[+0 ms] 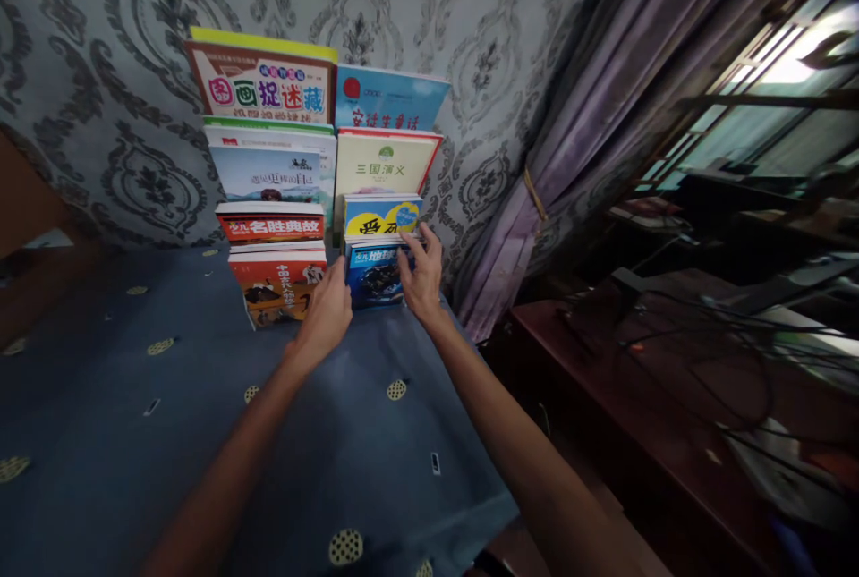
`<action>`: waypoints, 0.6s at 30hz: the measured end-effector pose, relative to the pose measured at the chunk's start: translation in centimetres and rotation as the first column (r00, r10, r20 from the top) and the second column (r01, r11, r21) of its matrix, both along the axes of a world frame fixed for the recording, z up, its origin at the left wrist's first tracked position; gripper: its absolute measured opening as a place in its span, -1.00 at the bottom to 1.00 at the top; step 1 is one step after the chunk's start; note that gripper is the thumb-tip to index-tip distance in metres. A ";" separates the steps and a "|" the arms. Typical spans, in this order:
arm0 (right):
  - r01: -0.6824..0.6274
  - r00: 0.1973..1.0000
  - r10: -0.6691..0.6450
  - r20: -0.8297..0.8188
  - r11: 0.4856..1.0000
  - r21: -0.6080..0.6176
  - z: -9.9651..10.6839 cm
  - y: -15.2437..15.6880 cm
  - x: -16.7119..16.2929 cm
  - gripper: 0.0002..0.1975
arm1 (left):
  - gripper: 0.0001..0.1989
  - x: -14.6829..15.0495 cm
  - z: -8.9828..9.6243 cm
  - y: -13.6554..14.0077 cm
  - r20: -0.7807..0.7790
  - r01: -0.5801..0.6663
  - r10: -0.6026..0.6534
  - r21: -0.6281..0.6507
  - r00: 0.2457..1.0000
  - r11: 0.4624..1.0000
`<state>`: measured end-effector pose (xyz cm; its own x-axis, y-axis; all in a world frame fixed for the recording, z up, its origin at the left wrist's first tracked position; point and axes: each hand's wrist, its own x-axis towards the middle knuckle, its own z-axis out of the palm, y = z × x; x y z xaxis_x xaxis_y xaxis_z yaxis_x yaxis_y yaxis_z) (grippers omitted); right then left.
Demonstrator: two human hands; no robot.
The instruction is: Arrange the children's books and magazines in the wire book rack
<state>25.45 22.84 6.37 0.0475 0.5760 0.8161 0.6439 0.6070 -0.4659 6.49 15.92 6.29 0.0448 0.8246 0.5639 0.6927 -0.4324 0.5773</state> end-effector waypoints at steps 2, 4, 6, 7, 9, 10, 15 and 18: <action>0.041 0.997 -0.042 -0.071 0.999 -0.007 -0.5 -0.4 -0.1 -0.60 | -0.44 -0.3 2.2 0.2 -0.077 0.036 -0.035 0.016 0.996 0.999; 0.066 0.988 -0.069 -0.140 0.998 -0.023 -0.9 -0.8 -0.2 -0.56 | -0.45 -0.6 4.7 0.7 -0.173 0.040 -0.038 0.007 0.984 0.999; 0.061 0.970 -0.073 -0.233 0.996 -0.057 -1.5 -1.1 -0.3 -0.52 | -0.55 -0.7 7.0 1.4 -0.300 0.067 -0.070 -0.021 0.951 0.998; 0.044 0.957 -0.065 -0.283 0.996 -0.083 -1.8 -1.2 -0.3 -0.50 | -0.61 -0.7 8.0 1.7 -0.363 0.081 -0.090 -0.041 0.928 0.996; -0.006 0.931 -0.047 -0.363 0.990 -0.144 -2.5 -1.3 -0.4 -0.48 | -0.71 -0.8 9.5 2.3 -0.458 0.097 -0.117 -0.068 0.881 0.993; -0.032 0.921 -0.037 -0.387 0.985 -0.171 -2.8 -1.3 -0.3 -0.49 | -0.75 -0.7 9.9 2.5 -0.494 0.101 -0.125 -0.075 0.860 0.992; -0.143 0.875 0.018 -0.483 0.964 -0.223 -3.4 -1.4 0.4 -0.62 | -0.81 -0.6 10.6 2.9 -0.579 0.091 -0.131 -0.098 0.805 0.991; -0.232 0.852 0.076 -0.517 0.942 -0.242 -2.8 -1.1 1.2 -0.66 | -0.81 -0.6 10.4 3.2 -0.583 0.114 -0.159 -0.113 0.797 0.987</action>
